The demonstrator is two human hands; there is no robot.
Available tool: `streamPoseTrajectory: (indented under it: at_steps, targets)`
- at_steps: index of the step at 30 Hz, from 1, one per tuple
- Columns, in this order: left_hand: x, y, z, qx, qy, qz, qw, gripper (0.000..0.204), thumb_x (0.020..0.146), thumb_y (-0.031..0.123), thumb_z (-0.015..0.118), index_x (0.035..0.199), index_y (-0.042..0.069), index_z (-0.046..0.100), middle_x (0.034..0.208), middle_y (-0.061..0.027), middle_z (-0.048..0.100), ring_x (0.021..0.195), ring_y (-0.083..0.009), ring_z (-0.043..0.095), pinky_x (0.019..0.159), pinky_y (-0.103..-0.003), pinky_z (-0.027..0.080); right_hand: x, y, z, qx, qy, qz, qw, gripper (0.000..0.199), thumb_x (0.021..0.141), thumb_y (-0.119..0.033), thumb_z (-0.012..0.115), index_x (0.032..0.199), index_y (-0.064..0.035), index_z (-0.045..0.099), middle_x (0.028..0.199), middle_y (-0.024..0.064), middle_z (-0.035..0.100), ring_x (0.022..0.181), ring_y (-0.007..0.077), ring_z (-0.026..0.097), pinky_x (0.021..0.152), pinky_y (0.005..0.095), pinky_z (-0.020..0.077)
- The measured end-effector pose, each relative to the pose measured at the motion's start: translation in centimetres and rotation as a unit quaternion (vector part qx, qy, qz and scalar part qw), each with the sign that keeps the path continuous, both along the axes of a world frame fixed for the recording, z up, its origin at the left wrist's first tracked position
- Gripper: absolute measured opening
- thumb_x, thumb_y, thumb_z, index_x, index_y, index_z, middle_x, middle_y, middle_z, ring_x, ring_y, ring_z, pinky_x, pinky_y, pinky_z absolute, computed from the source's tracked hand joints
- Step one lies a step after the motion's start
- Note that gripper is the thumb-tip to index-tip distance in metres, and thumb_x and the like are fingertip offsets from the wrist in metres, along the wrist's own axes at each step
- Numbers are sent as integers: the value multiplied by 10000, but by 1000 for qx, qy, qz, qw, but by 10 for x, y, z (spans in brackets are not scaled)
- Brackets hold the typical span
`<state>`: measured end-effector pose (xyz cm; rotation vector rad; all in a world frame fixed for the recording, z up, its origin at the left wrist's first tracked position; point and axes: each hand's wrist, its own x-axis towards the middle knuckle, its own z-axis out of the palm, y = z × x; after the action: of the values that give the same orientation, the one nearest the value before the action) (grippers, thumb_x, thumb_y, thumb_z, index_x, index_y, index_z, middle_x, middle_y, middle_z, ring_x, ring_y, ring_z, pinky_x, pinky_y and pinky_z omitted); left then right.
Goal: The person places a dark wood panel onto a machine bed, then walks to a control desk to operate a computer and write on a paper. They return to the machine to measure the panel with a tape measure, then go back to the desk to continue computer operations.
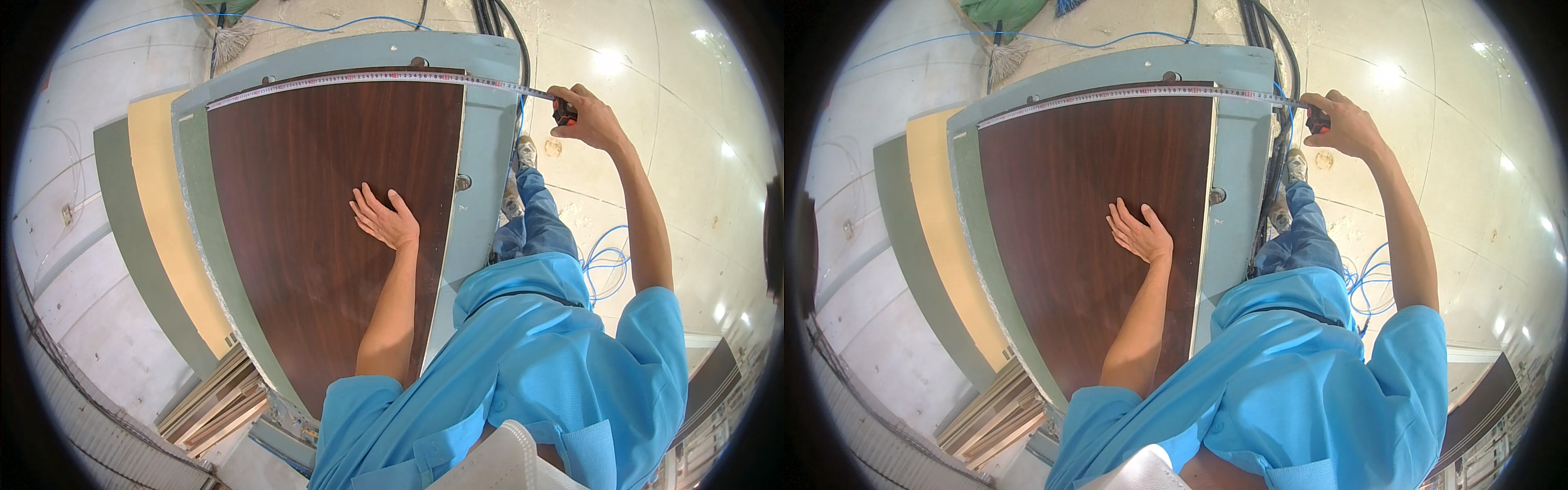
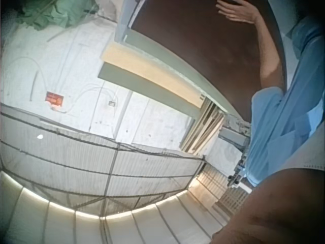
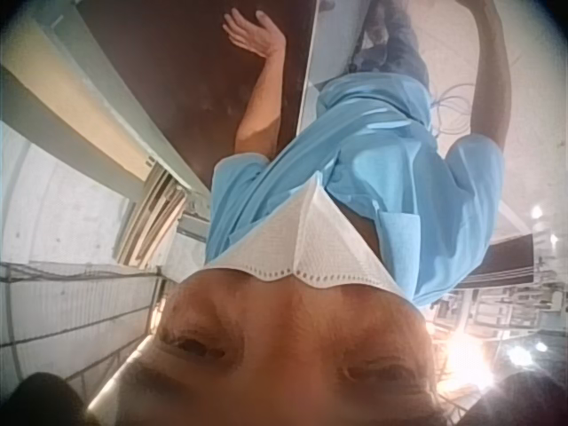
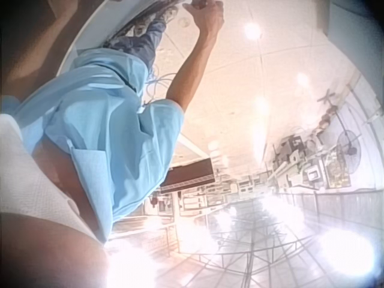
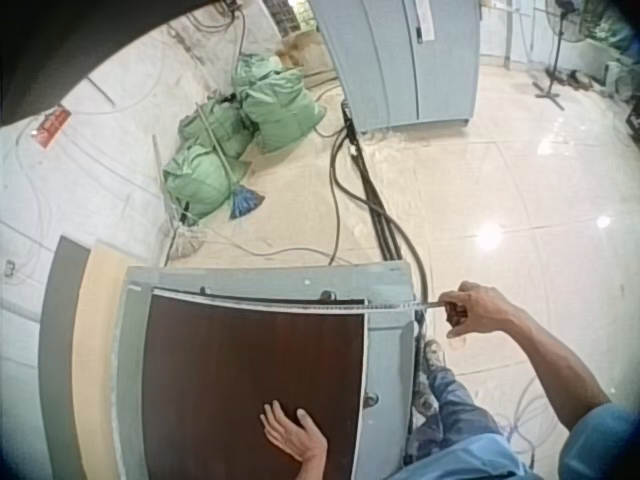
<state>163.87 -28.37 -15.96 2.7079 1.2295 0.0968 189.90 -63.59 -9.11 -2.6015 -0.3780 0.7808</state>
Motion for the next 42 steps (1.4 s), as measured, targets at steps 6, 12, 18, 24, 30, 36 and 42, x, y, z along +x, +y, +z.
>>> streamPoseTrajectory:
  at_steps: [6,12,18,24,30,36,42]
  targets:
    - [-1,0,-3,14,-19,-19,1000,651,1045,434,476,1594,105,359,1672,-128,311,1573,-366,197,1266,-567,157,1,-7,-4,16,0,5,1000,733,718,-276,895,1398,-266,619,1098,74,668,1018,286,684,909,433,565]
    - [-2,0,0,25,-22,-10,999,663,1027,416,516,1591,101,369,1667,-138,326,1569,-378,208,1265,-568,155,0,-3,-11,67,-11,11,998,747,688,-184,897,1380,-209,615,1079,87,651,979,284,679,871,412,560]
    - [0,0,2,-6,-25,4,1000,641,1032,404,515,1589,119,375,1673,-121,308,1573,-356,199,1266,-551,150,1,0,-4,79,5,-2,997,745,674,-133,886,1366,-196,617,1074,84,641,974,274,677,870,420,558]
    - [-4,1,-1,-12,-27,7,1000,655,1021,406,529,1589,117,376,1675,-119,314,1572,-366,204,1271,-555,145,5,4,-4,82,2,-3,997,717,681,-149,878,1351,-197,627,1050,78,635,961,263,668,861,418,554]
    - [-6,-1,-8,40,-21,-14,999,644,1010,384,547,1565,89,404,1655,-161,341,1556,-404,243,1247,-591,178,6,-2,-8,27,-23,14,999,699,708,-252,874,1362,-215,630,1069,83,651,960,259,676,876,413,558]
    - [-8,1,-6,-2,-27,-2,1000,648,1051,438,474,1608,133,345,1694,-97,276,1588,-344,165,1272,-556,129,5,-1,-4,33,-14,13,999,715,713,-286,876,1381,-275,620,1115,72,662,1029,295,698,897,436,573]
    - [-7,0,-5,1,-31,-6,999,646,1048,426,490,1603,127,350,1685,-103,289,1579,-351,184,1271,-545,140,4,-2,-6,25,-20,19,999,700,714,-290,876,1367,-279,624,1101,74,655,1005,296,701,885,443,577]
